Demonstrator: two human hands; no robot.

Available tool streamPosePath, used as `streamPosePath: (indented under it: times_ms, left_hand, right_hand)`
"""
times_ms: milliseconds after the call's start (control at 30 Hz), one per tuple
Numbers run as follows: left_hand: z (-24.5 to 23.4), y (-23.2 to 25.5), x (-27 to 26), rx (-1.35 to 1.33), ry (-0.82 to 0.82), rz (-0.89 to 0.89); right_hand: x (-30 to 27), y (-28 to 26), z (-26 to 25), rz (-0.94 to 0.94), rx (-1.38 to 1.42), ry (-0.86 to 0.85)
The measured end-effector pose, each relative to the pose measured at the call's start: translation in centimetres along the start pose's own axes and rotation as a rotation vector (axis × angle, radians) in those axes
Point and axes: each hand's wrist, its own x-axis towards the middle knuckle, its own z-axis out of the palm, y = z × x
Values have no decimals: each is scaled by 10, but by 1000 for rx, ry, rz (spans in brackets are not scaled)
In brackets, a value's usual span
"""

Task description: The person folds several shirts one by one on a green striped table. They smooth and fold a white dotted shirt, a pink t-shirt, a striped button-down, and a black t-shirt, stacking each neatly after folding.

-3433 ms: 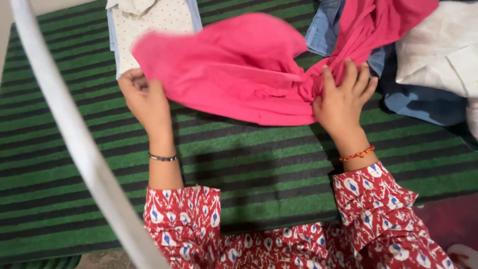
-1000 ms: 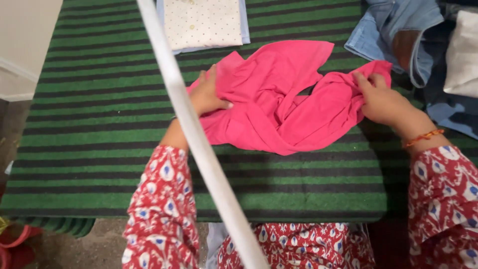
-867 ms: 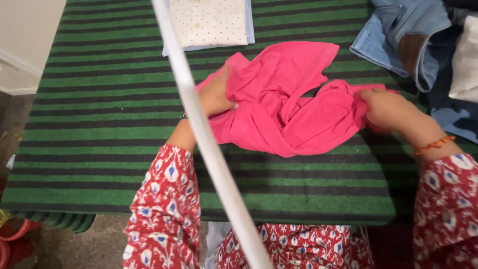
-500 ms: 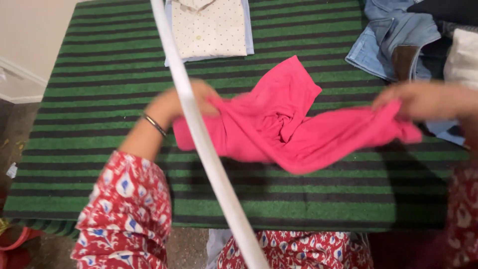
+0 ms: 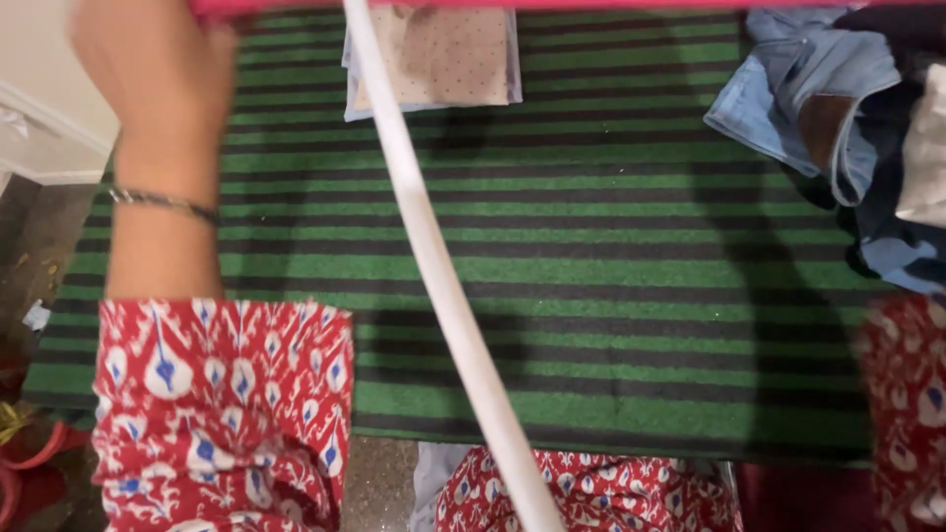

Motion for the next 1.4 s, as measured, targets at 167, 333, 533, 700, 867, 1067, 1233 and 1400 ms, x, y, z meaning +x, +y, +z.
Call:
streamPosePath:
  times_ms: [167,333,533,700,867,1067,1233,1400]
  left_hand:
    - [-58,63,-85,-430,-464,-15]
    - [-72,99,-139,-654,-639,48]
    - [-93,107,-160,-814,-653,89]
    - [-120,108,-158,-891,-730,109]
    - [-136,110,-153,-920,-819,170]
    - [-125,102,-139,-907,-1322,88]
    - [-52,109,-121,-822,-643,75]
    - [22,153,-128,-526,-492,168]
  right_hand:
    - [-34,1,7,-58,20,98]
    - [-84,-11,-5,-80,-7,127]
    - [-131,-8,-2,56,-87,19]
    - [-181,42,19,113,9,4]
    - [-222,71,47,124,-38,-50]
    - [-197,37,29,-2,39,-111]
    - [-147,-31,22,-29,-61,-78]
    - [-111,-88,59,-2,-171,-46]
